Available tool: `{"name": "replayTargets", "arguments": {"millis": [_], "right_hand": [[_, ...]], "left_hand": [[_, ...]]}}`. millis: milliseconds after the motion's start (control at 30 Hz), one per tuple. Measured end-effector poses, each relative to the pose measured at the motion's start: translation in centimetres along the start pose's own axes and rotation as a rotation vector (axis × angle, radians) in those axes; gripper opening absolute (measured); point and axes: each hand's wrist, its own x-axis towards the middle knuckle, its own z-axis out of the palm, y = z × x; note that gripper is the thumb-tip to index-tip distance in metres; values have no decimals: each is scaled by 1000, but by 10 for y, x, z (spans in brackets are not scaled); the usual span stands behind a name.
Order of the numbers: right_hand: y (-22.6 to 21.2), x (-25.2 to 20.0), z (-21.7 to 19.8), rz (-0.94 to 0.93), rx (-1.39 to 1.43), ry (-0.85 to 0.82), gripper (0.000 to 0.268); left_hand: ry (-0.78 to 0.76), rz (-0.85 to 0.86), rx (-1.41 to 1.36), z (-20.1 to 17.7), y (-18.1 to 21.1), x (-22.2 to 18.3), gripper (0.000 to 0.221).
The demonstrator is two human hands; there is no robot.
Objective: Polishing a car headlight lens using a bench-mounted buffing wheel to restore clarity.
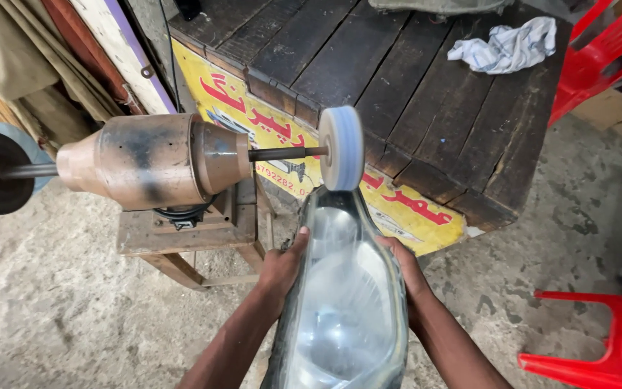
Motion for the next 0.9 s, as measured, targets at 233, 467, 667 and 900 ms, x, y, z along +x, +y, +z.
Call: {"name": "replayTargets", "arguments": {"millis": [233, 467, 667, 900], "right_hand": [[13, 45, -26, -181, -43, -76, 30], [10, 10, 22, -3, 64, -51, 34], [3, 18, -11, -109, 72, 93, 20], [1, 17, -13, -46, 108, 77, 37]], "left_hand": [[0, -41, 70, -3, 10, -2, 81], [100, 4, 73, -23, 11, -8, 76], [87, -54, 207, 7, 16, 14, 95], [43, -53, 209, 11, 17, 21, 93]]}}
